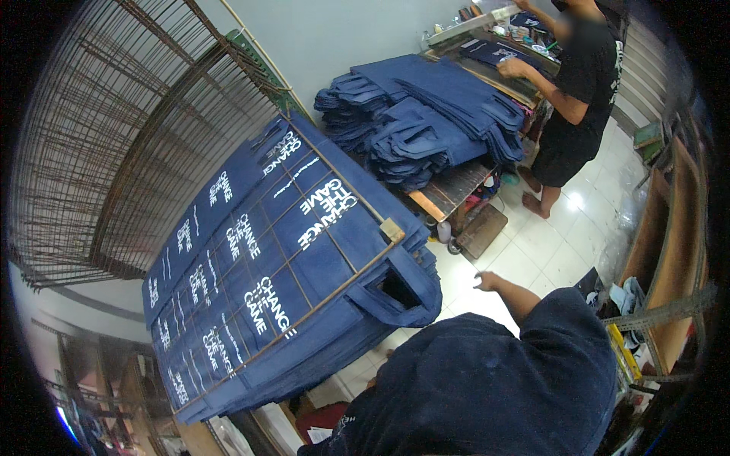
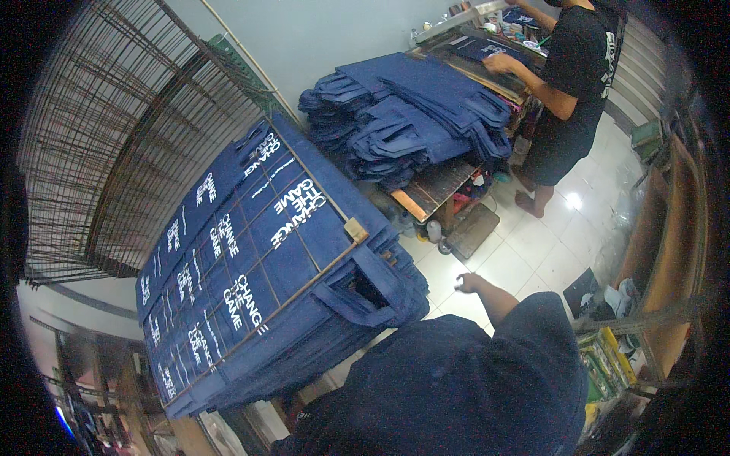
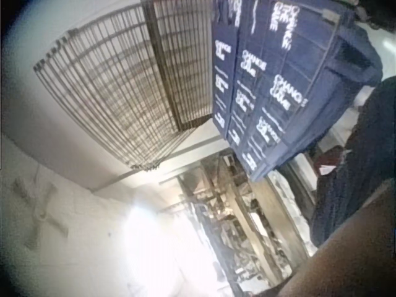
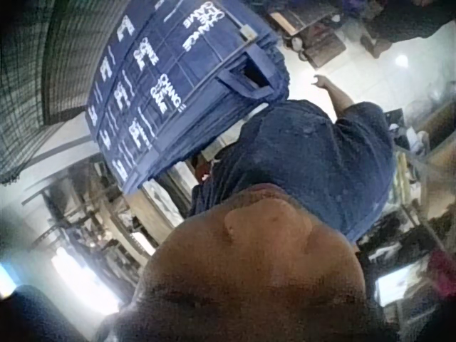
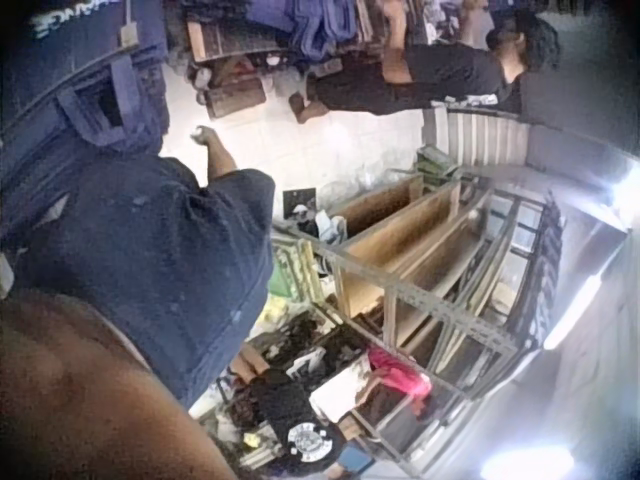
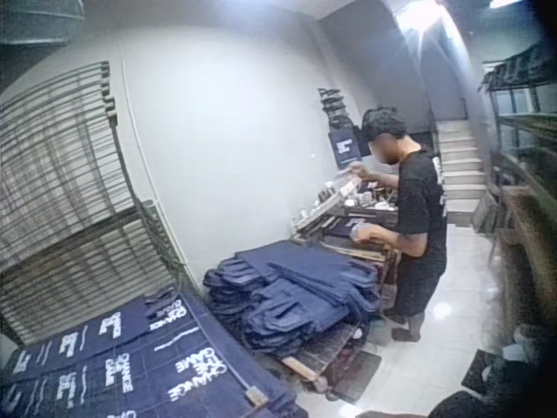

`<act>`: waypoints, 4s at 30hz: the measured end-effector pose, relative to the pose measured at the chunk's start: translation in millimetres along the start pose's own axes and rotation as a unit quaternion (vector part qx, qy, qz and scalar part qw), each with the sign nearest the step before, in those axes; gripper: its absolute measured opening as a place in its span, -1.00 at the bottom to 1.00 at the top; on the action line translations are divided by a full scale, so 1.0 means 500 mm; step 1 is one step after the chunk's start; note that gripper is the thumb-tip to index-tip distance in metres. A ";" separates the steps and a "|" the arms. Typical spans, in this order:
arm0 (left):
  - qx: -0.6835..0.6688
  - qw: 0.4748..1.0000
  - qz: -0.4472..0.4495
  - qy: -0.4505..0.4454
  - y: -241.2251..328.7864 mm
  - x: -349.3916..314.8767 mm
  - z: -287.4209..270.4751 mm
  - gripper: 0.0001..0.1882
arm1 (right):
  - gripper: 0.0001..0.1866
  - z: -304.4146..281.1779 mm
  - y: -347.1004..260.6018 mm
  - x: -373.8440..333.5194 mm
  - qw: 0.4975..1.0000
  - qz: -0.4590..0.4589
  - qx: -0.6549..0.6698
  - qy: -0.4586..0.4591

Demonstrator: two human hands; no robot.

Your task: The person repeatedly picks up blue tote bags from a table, folds them, and stacks them into a neat pile. A coworker in the background irons similar bags on a separate table.

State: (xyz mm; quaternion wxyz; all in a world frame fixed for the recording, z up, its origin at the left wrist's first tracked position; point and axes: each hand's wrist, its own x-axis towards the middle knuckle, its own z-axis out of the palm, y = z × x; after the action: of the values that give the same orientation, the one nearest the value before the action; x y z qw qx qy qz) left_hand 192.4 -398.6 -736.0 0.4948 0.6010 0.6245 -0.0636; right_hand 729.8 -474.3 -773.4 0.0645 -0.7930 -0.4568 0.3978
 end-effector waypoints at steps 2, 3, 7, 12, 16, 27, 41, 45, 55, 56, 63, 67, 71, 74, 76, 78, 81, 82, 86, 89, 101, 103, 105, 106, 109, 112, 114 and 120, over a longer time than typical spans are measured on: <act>0.000 1.000 -0.003 0.010 -0.019 0.005 0.002 -0.50 | -0.44 -0.141 -0.112 -0.021 0.967 0.094 0.232 0.042; -0.001 1.000 -0.004 0.013 -0.025 -0.001 0.003 -0.51 | -0.48 -0.188 -0.131 -0.026 0.943 0.044 0.307 0.121; -0.011 0.999 -0.021 0.030 -0.053 -0.024 0.013 -0.54 | -0.57 -0.344 -0.139 0.061 0.778 -0.025 0.580 0.240; -0.030 0.997 -0.041 0.054 -0.078 -0.054 0.034 -0.57 | -0.01 -0.561 -0.178 0.056 0.564 -0.058 0.759 0.319; -0.047 0.994 -0.056 0.075 -0.093 -0.077 0.051 -0.60 | 0.17 -0.669 -0.196 0.081 0.441 -0.196 0.829 0.283; -0.071 0.980 -0.004 0.186 -0.106 -0.163 0.073 -0.67 | -0.60 -0.790 -0.232 0.342 0.474 -0.088 0.838 0.255; 0.150 0.669 0.501 0.528 0.585 -0.513 -0.382 -0.86 | -0.47 -1.116 -0.685 -0.163 0.902 -0.308 0.103 0.286; 0.075 0.686 0.589 0.421 0.795 -0.505 -0.493 -0.65 | -0.61 -1.126 -0.827 -0.409 0.864 -0.088 -0.306 0.389; -0.117 0.771 0.579 0.238 1.087 -0.443 -0.572 0.04 | -0.50 -1.064 -0.925 -0.657 0.813 -0.461 -0.234 0.269; -0.146 0.734 0.648 0.141 1.107 -0.456 -0.574 -0.11 | -0.49 -1.054 -0.937 -0.656 0.826 -0.464 -0.206 0.244; -0.248 0.704 0.665 0.039 1.143 -0.510 -0.631 -0.56 | -0.37 -1.128 -0.891 -0.539 0.664 -0.456 -0.228 0.547; -0.358 0.731 0.570 0.113 1.090 -0.563 -0.696 -0.53 | -0.36 -1.006 -0.810 -0.549 0.588 -0.522 -0.061 0.615; -0.333 0.714 0.612 0.062 1.009 -0.597 -0.797 -0.56 | -0.39 -0.748 -0.728 -0.570 0.763 -0.505 0.095 0.393; -0.384 0.688 0.606 0.113 0.960 -0.615 -0.860 -0.50 | -0.07 -0.526 -0.838 -0.574 0.779 -0.520 0.299 0.180; -0.410 0.653 0.602 0.208 0.927 -0.634 -0.898 -0.51 | -0.04 -0.437 -0.893 -0.585 0.760 -0.485 0.432 0.027; -0.393 0.621 0.631 0.249 0.828 -0.678 -0.953 -0.51 | -0.09 -0.367 -1.024 -0.598 0.723 -0.480 0.496 -0.024; -0.461 0.577 0.619 0.267 0.731 -0.677 -1.034 -0.57 | -0.24 -0.306 -1.184 -0.606 0.675 -0.510 0.533 -0.019; -0.449 0.561 0.637 0.280 0.694 -0.672 -1.053 -0.59 | -0.28 -0.299 -1.212 -0.600 0.681 -0.516 0.520 0.014; -0.493 0.592 0.599 0.216 0.542 -0.659 -1.161 -0.70 | -0.41 -0.291 -1.325 -0.556 0.684 -0.511 0.513 0.090; -0.541 0.583 0.515 0.320 0.424 -0.637 -1.245 -0.81 | -0.51 -0.274 -1.455 -0.518 0.701 -0.477 0.523 0.092; -0.594 0.573 0.433 0.363 0.052 -0.418 -1.612 -0.98 | -0.50 -0.135 -1.874 -0.343 0.748 -0.515 0.415 -0.058; -0.512 0.593 0.516 0.345 -0.095 -0.419 -1.692 -0.58 | -0.45 -0.077 -1.904 -0.328 0.746 -0.534 0.392 -0.059; -0.485 0.591 0.449 0.463 -0.042 -0.445 -1.571 -0.58 | -0.37 -0.016 -1.890 -0.297 0.787 -0.519 0.332 0.031; -0.488 0.609 0.390 0.489 -0.093 -0.426 -1.566 -0.58 | -0.37 0.021 -1.892 -0.280 0.784 -0.509 0.354 -0.004; -0.263 0.727 0.167 0.612 -0.275 -0.345 -1.543 -0.67 | -0.34 0.138 -1.900 -0.234 0.828 -0.475 0.297 -0.040; -0.340 0.720 0.086 0.599 -0.290 -0.290 -1.501 -0.61 | -0.38 0.209 -1.890 -0.166 0.856 -0.458 0.242 -0.003; -0.345 0.756 0.059 0.553 -0.304 -0.291 -1.486 -0.53 | -0.39 0.227 -1.888 -0.161 0.873 -0.446 0.196 -0.011; -0.376 0.752 0.059 0.539 -0.321 -0.290 -1.478 -0.51 | -0.39 0.209 -1.889 -0.184 0.889 -0.411 0.196 -0.040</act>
State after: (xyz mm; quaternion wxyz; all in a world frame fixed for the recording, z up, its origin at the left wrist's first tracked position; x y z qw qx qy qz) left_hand -369.3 -43.5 -346.7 0.2653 0.3371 0.7241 0.5400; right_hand -2.6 -30.7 -351.6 0.3586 -0.4890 -0.6567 0.4483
